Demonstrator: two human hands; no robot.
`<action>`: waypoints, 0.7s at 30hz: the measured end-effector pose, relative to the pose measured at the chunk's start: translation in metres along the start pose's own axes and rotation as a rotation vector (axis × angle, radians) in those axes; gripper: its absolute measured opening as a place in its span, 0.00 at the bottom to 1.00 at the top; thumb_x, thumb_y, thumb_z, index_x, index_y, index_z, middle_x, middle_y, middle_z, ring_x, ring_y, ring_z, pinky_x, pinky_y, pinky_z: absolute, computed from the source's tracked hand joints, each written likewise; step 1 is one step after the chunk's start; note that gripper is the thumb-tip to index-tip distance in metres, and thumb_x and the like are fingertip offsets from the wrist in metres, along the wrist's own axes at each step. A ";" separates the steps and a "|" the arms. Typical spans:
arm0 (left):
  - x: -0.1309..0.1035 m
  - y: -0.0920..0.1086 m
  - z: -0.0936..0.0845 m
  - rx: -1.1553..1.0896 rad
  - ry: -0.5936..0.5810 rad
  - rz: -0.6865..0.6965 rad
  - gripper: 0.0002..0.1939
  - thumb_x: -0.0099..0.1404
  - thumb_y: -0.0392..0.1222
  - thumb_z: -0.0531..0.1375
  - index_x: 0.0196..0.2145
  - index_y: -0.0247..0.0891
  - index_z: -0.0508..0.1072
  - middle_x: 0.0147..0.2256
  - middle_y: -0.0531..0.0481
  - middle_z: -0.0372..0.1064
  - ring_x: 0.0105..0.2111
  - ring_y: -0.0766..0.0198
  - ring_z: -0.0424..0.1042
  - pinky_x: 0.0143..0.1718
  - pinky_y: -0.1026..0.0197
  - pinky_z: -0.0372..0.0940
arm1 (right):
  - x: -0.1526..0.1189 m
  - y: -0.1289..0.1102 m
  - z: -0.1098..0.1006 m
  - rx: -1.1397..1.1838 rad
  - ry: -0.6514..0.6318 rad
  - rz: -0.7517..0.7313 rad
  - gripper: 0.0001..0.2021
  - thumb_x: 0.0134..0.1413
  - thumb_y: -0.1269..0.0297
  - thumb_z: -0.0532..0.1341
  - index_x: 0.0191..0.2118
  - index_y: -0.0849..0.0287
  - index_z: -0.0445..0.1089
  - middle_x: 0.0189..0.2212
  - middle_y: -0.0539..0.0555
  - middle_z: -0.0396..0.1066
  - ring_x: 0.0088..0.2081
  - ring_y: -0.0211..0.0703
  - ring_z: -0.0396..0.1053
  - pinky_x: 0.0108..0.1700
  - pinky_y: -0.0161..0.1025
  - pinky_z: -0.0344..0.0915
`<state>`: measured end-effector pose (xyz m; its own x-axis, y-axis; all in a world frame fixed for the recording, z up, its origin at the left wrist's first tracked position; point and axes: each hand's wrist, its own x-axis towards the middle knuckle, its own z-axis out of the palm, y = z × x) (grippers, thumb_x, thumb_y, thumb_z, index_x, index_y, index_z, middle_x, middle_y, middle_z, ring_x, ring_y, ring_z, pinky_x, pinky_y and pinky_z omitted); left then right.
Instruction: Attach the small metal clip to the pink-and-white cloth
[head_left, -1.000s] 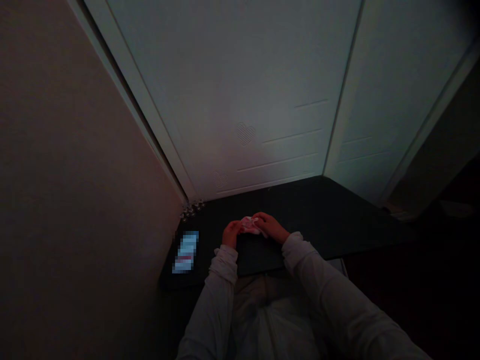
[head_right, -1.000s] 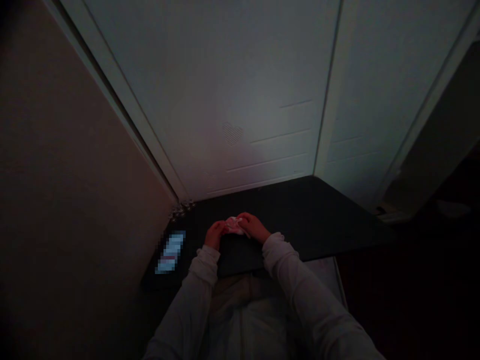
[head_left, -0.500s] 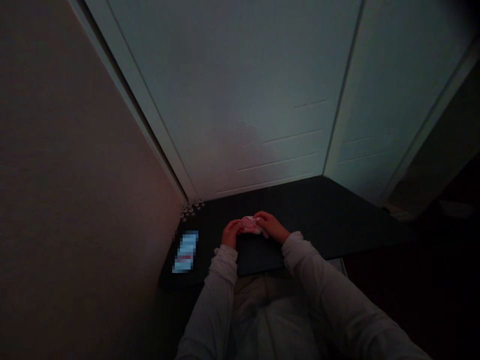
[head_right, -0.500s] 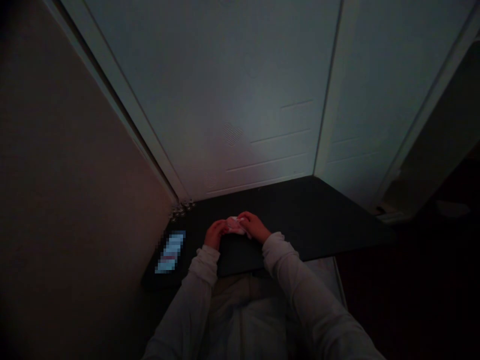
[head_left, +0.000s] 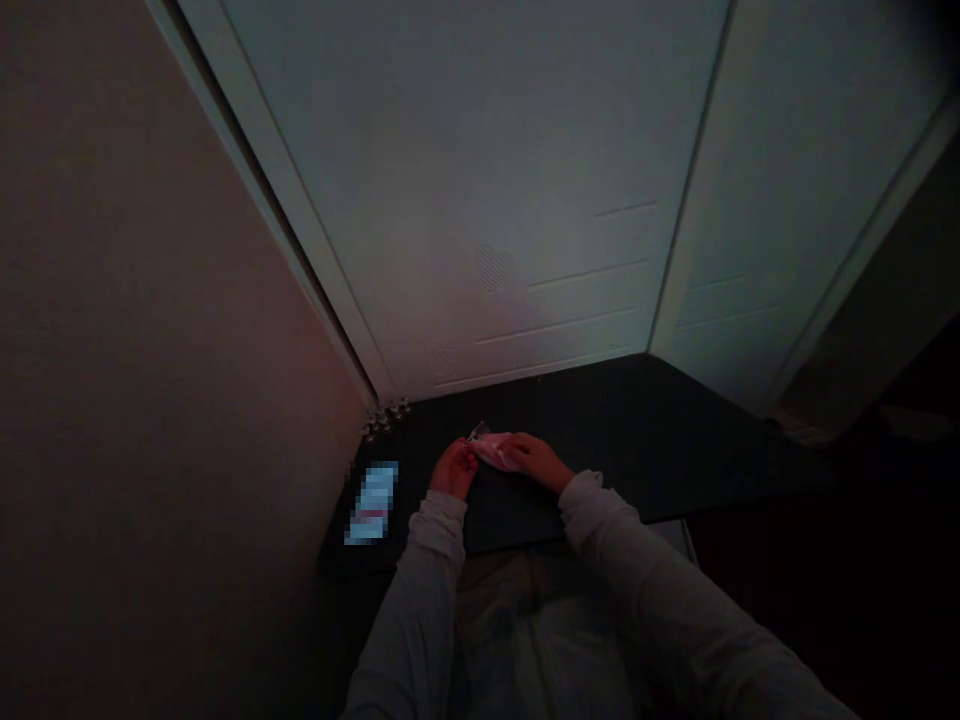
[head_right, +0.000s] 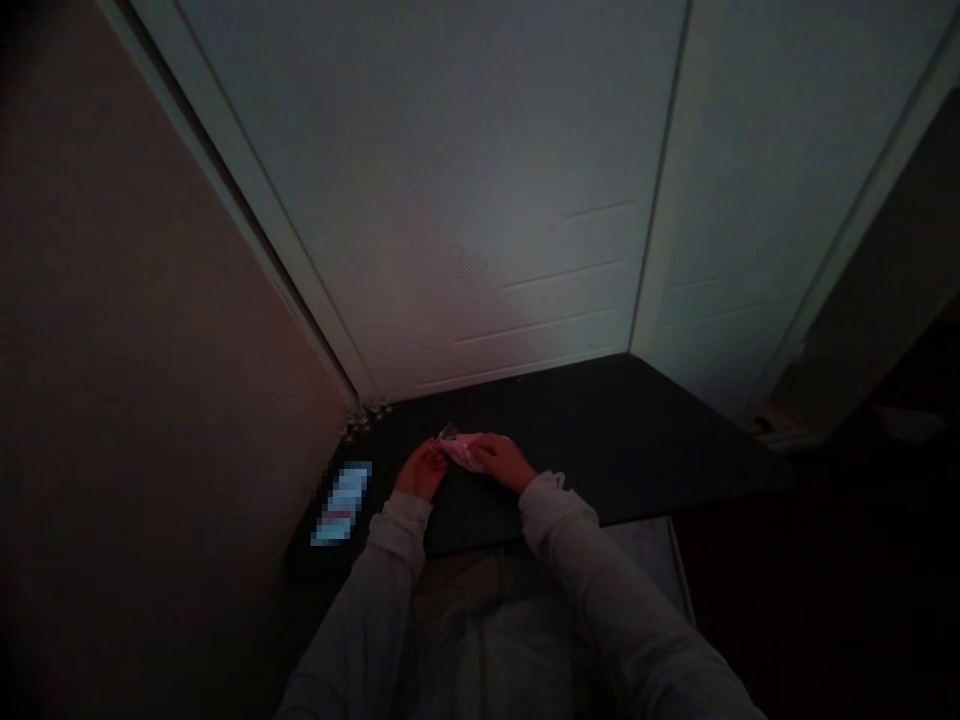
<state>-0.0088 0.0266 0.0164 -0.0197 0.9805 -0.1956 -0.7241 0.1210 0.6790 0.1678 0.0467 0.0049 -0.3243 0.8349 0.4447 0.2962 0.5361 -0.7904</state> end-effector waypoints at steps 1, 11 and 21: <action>0.000 -0.001 0.000 0.006 -0.003 0.007 0.07 0.48 0.35 0.59 0.29 0.34 0.67 0.23 0.50 0.67 0.23 0.71 0.65 0.24 0.68 0.59 | 0.000 -0.001 0.001 0.006 -0.013 -0.012 0.12 0.49 0.62 0.51 0.32 0.60 0.70 0.32 0.54 0.68 0.36 0.40 0.63 0.41 0.39 0.58; -0.003 -0.014 0.004 0.405 -0.199 0.108 0.15 0.40 0.34 0.64 0.29 0.35 0.67 0.29 0.50 0.69 0.26 0.69 0.66 0.29 0.65 0.59 | 0.004 -0.005 -0.004 0.251 0.040 0.212 0.15 0.41 0.57 0.58 0.35 0.61 0.69 0.35 0.54 0.67 0.37 0.41 0.64 0.41 0.38 0.59; 0.007 -0.021 -0.004 0.590 -0.195 0.226 0.21 0.41 0.34 0.63 0.36 0.35 0.67 0.36 0.46 0.68 0.34 0.64 0.67 0.39 0.58 0.60 | 0.007 -0.007 -0.005 0.678 0.124 0.385 0.14 0.38 0.57 0.59 0.33 0.60 0.66 0.30 0.50 0.68 0.30 0.36 0.66 0.33 0.34 0.62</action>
<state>0.0036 0.0306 -0.0020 0.0386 0.9951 0.0909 -0.2169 -0.0805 0.9729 0.1683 0.0490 0.0159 -0.1960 0.9755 0.0997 -0.2577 0.0468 -0.9651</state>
